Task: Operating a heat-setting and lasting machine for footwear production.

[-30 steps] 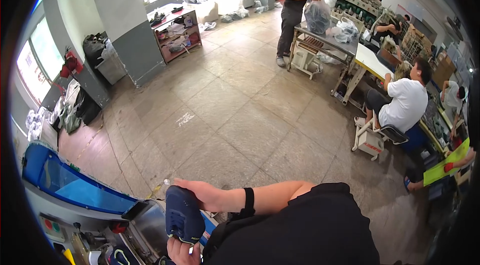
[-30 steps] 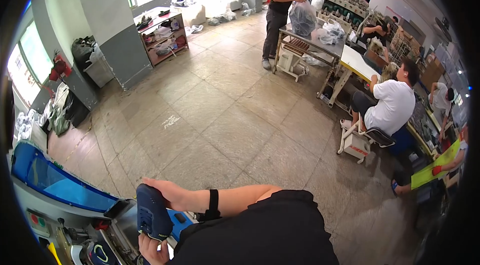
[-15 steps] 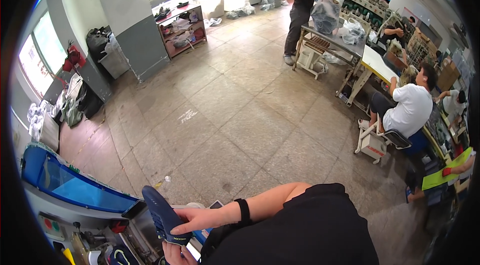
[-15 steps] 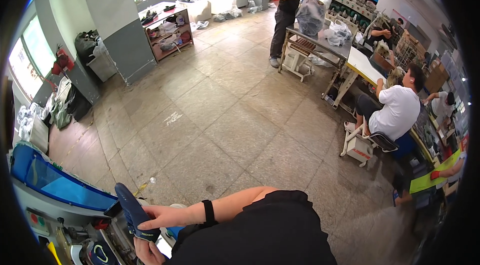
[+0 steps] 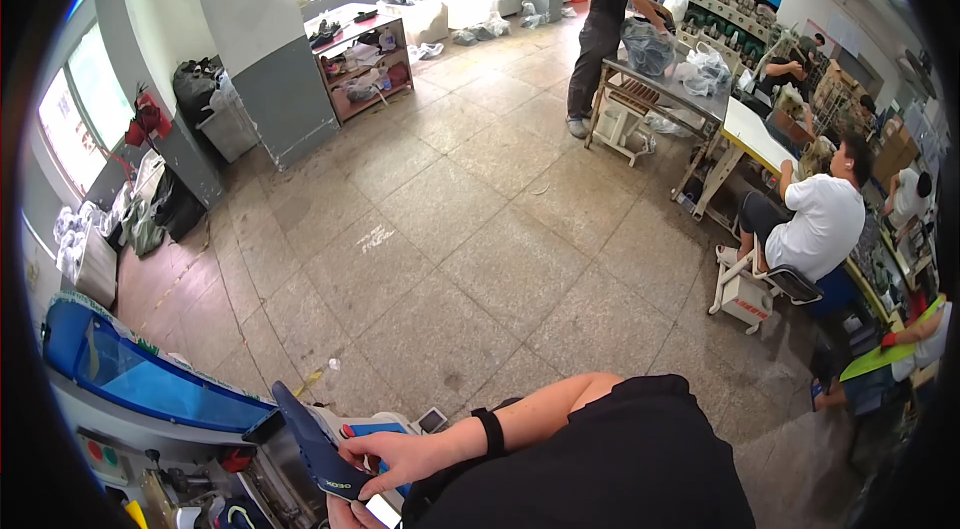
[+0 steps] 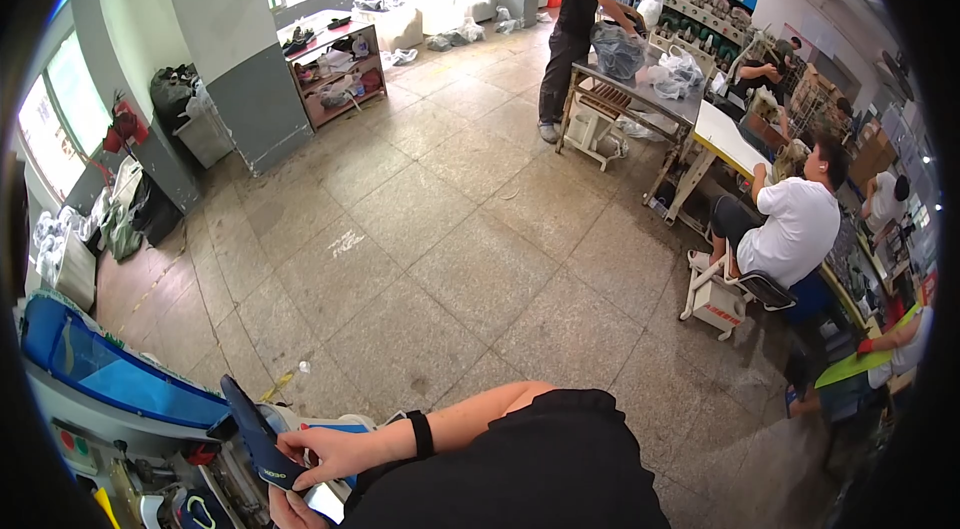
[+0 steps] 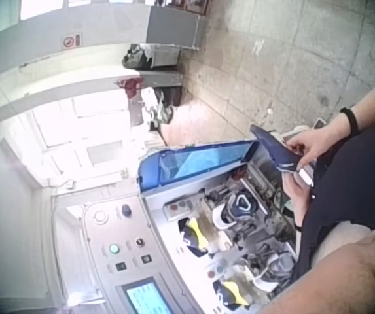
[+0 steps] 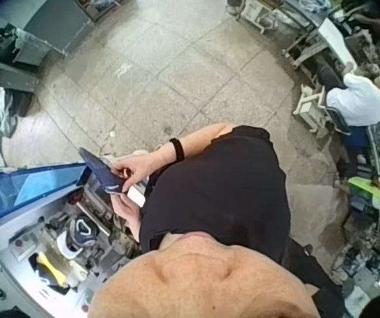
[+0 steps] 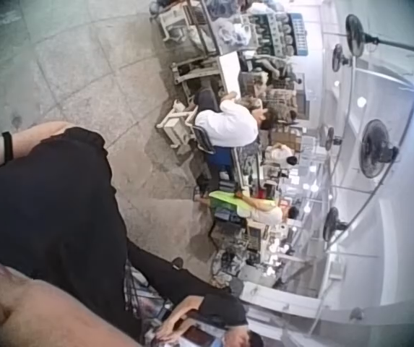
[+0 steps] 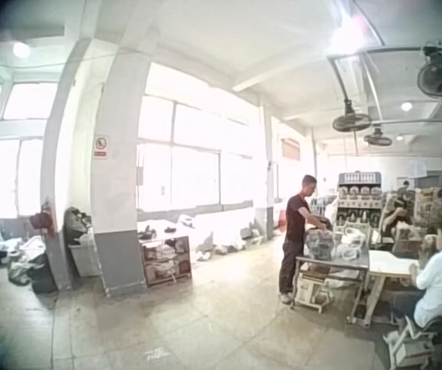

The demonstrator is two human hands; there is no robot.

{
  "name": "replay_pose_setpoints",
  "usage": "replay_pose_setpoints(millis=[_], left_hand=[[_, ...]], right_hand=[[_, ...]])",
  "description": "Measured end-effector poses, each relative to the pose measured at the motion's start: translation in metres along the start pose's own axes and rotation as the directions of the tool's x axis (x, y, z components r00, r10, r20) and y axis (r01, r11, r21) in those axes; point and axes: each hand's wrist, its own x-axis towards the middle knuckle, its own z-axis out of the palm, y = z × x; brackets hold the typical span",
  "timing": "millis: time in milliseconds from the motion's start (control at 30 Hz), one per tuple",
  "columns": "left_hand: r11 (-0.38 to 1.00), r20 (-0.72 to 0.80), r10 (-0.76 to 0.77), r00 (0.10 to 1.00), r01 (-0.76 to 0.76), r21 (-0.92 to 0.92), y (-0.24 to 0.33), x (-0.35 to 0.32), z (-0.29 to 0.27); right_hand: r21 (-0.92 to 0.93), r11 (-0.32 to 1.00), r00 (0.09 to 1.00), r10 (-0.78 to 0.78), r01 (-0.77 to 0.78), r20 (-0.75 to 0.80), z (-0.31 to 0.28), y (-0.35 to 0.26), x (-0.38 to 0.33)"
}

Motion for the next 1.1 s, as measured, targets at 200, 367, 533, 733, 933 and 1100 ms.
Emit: replay_pose_setpoints(millis=[200, 367, 533, 733, 933, 1100], left_hand=[[0.967, 0.070, -0.241, 0.968, 0.234, 0.097, 0.015, 0.009, -0.010], [0.904, -0.127, -0.314, 0.941, 0.256, -0.342, -0.009, -0.013, -0.002], [0.913, -0.031, -0.312, 0.950, 0.290, -0.287, -0.010, -0.014, -0.018], [0.796, 0.077, -0.486, 0.871, 0.477, -0.373, -0.017, -0.025, -0.017], [0.798, 0.141, -0.471, 0.871, 0.488, -0.353, -0.019, -0.020, -0.014], [0.828, 0.153, -0.457, 0.876, 0.482, -0.287, -0.014, -0.013, -0.012]], right_hand=[[0.024, 1.000, 0.999, 0.018, -0.017, -0.029, -0.001, -0.002, -0.002], [0.020, 0.999, 0.999, -0.038, 0.037, 0.002, 0.005, -0.004, 0.002], [-0.060, 0.991, 0.992, -0.121, 0.122, 0.019, 0.009, 0.000, 0.004], [0.029, 1.000, 1.000, 0.009, -0.008, -0.010, 0.003, -0.004, 0.009], [0.035, 0.999, 0.999, -0.014, 0.015, -0.034, -0.003, 0.006, 0.008], [0.010, 0.999, 0.998, -0.031, 0.032, -0.055, -0.008, 0.003, 0.006]])
